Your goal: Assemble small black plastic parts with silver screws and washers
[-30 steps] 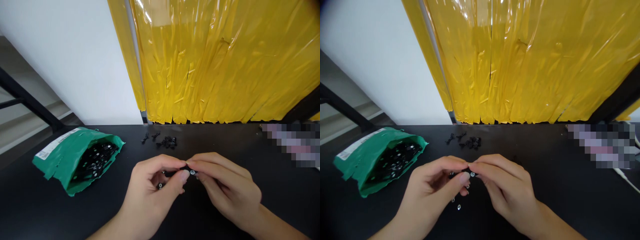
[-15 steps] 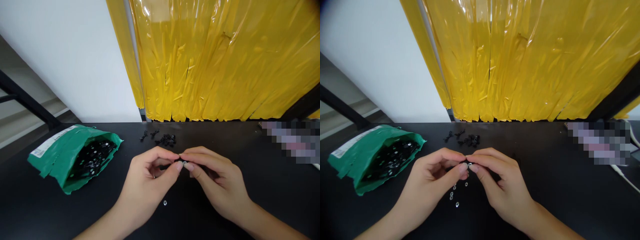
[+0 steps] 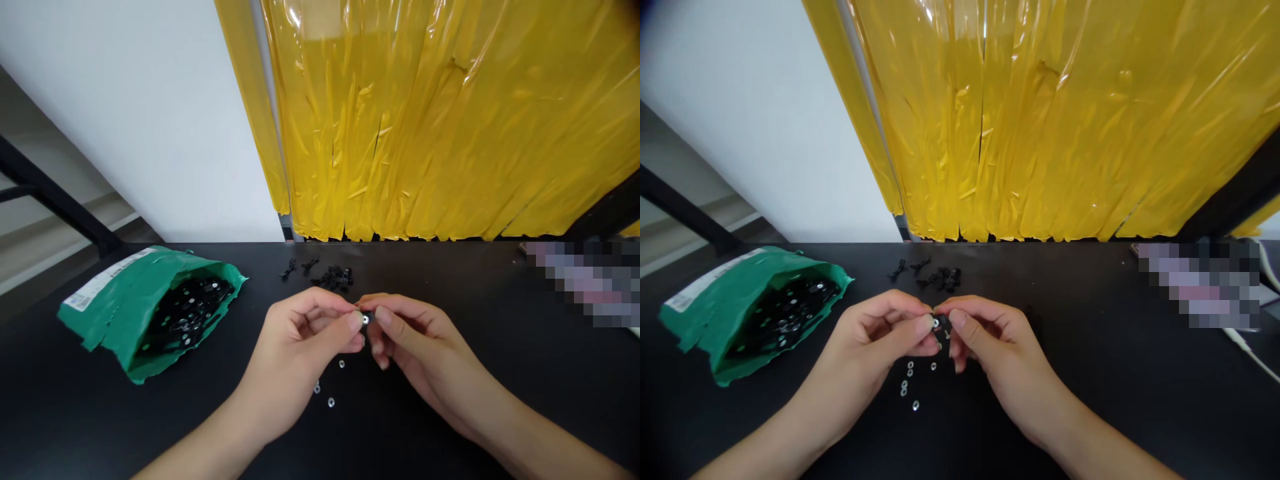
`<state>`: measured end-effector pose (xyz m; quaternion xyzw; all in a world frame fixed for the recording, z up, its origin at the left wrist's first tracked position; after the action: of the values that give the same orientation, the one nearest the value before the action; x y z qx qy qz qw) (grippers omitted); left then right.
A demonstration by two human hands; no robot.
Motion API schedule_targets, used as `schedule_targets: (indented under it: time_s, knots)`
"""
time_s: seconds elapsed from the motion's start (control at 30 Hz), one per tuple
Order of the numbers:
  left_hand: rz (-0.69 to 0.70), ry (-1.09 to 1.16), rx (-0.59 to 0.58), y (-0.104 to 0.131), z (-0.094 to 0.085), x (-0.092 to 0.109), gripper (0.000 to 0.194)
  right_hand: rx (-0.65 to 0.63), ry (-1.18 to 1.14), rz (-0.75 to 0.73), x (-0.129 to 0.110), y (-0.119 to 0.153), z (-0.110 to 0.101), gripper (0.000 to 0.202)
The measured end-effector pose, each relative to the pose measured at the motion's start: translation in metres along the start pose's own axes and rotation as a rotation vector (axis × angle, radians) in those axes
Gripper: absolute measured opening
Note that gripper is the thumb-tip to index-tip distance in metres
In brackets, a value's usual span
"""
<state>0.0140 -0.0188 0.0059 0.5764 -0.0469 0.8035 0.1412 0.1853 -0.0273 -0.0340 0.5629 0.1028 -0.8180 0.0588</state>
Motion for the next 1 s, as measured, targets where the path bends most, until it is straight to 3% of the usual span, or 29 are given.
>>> schedule_targets:
  time_s: [0.1,0.23,0.3,0.43,0.5,0.67,1.0]
  knots:
    - [-0.027,0.020,0.077,-0.005,-0.003,-0.003,0.018,0.156,0.081,0.005,-0.001,0.002,0.003,0.025]
    - [0.039,-0.028,0.164,-0.012,-0.011,0.001,0.018,0.305,0.487,-0.077,-0.011,0.000,-0.008,0.023]
    - [0.088,-0.043,0.181,-0.014,-0.014,0.004,0.018,0.235,0.724,-0.141,-0.015,-0.003,-0.014,0.019]
    - [0.110,-0.060,0.160,-0.016,-0.018,0.005,0.020,-0.127,1.188,-0.230,-0.007,-0.008,-0.016,0.024]
    - [0.097,-0.078,0.119,-0.016,-0.019,0.004,0.023,-0.211,1.356,-0.273,0.000,-0.012,-0.012,0.027]
    - [0.079,-0.107,0.039,-0.017,-0.017,0.002,0.019,-0.178,1.594,-0.346,0.010,-0.027,0.003,0.026]
    - [0.076,-0.198,0.056,-0.010,-0.008,0.006,0.018,-0.143,1.601,-0.361,0.016,-0.036,0.003,0.021]
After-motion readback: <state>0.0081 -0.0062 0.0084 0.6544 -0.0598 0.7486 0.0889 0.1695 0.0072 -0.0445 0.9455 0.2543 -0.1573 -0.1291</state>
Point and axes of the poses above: each hand's wrist, its own y-axis away from the middle knuckle, its own z-axis out of the palm, x = y × z, the point moved 1 cm from there along -y, towards the middle knuckle, and after that the axes turned 1 degree about y, right-handed, at the moved point
